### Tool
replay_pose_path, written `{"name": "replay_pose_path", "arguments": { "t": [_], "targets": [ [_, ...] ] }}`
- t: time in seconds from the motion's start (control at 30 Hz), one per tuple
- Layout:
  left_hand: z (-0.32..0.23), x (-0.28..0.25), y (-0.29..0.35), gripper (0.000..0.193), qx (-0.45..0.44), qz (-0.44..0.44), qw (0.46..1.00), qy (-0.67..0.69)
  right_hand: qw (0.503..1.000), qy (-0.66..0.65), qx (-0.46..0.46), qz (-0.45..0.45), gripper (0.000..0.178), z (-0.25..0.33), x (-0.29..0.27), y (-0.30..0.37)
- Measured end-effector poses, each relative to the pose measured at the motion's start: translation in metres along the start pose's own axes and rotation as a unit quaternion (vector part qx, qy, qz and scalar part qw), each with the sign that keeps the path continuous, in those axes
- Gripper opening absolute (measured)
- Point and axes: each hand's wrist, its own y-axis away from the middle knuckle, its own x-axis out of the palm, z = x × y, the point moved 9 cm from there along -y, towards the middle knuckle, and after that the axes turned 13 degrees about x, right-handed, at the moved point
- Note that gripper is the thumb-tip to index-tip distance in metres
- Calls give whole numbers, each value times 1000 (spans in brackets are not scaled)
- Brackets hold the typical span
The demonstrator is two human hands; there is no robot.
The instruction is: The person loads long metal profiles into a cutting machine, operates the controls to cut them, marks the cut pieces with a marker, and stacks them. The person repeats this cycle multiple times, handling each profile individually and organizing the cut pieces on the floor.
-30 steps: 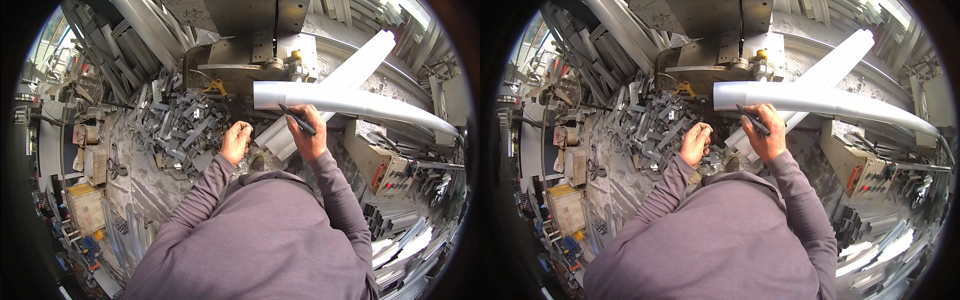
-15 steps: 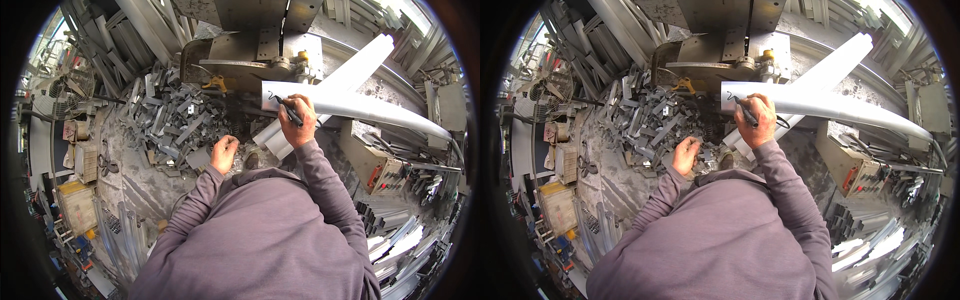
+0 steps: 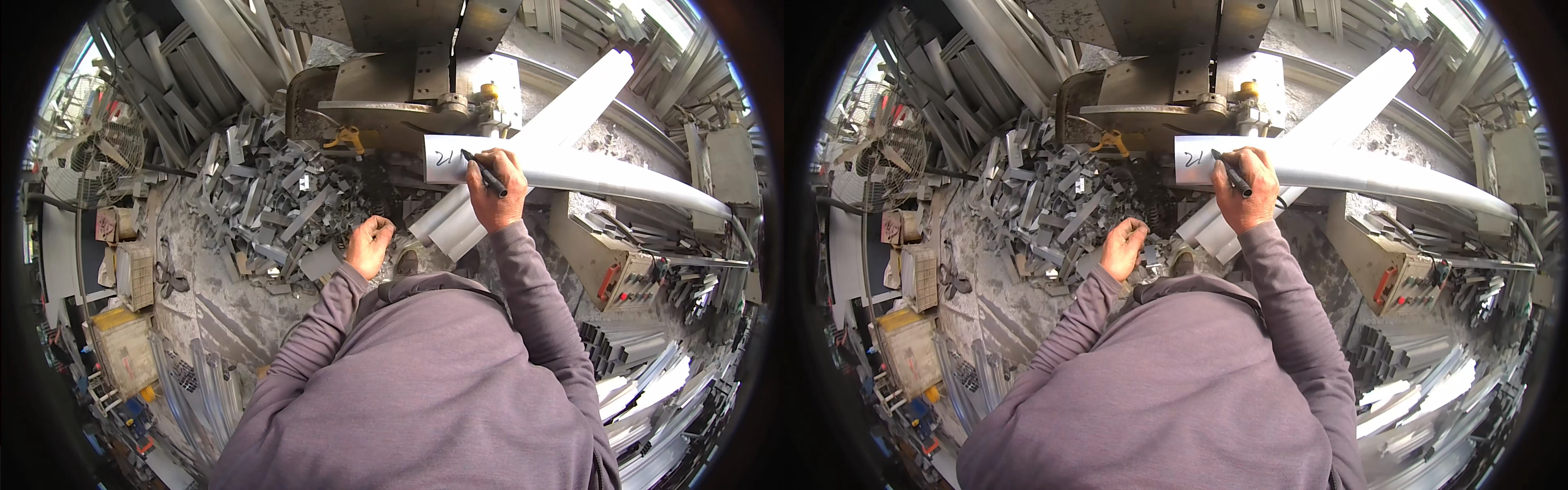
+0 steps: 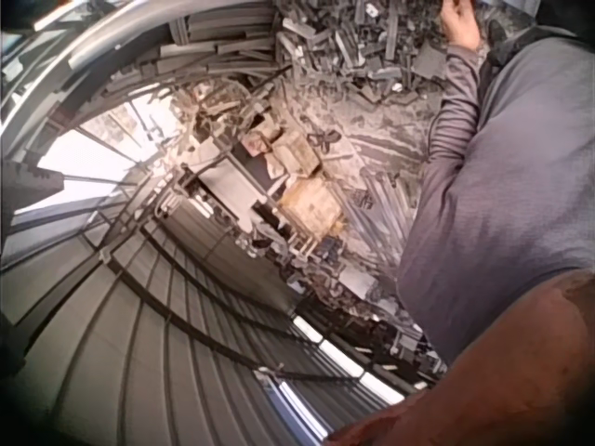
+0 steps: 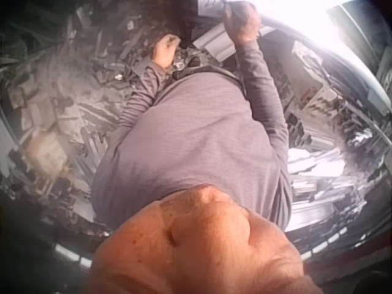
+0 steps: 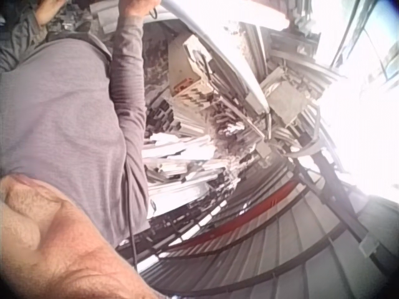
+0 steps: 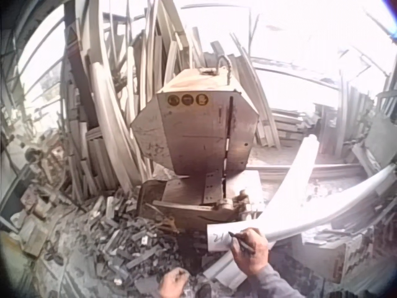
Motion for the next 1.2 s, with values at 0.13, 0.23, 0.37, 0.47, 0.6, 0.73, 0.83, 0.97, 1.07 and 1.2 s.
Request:
{"name": "replay_pose_path", "arguments": {
  "t": [0.13, 0.23, 0.37, 0.47, 0.6, 0.73, 0.83, 0.97, 1.07, 1.2],
  "targets": [
    [7, -2, 1, 21, -11, -9, 1000, 7, 999, -10, 41, 15, 11, -8, -3, 2],
    [2, -4, -1, 19, 41, -7, 999, -2, 1000, 3, 28, 7, 11, -7, -7, 2],
    [13, -8, 1, 24, 5, -6, 1000, -30, 1000, 7, 22, 3, 11, -9, -10, -3],
    [15, -9, 1, 26, 15, -8, 999, -46, 999, 1, 37, 18, 11, -12, -9, -2],
    [20, -9, 4, 26, 14, -7, 998, -57, 998, -26, 53, 21, 10, -13, -14, 4],
    [24, -7, 8, 27, 3, -1, 1000, -26, 998, -35, 32, 31, 10, -3, -10, 8],
    [27, -7, 11, 27, -21, 0, 999, -43, 998, -39, 25, 50, 12, 6, 1, 12],
    [25, -8, 12, 25, 0, 1, 998, -69, 999, -10, -4, 48, 12, 18, 10, 18],
    [26, -8, 13, 23, 23, -8, 998, -52, 999, -16, -2, 34, 12, 18, 3, 20],
    [28, -8, 18, 20, 34, -14, 999, -22, 1000, -16, 14, 6, 14, 5, -17, 18]
  ]
}}
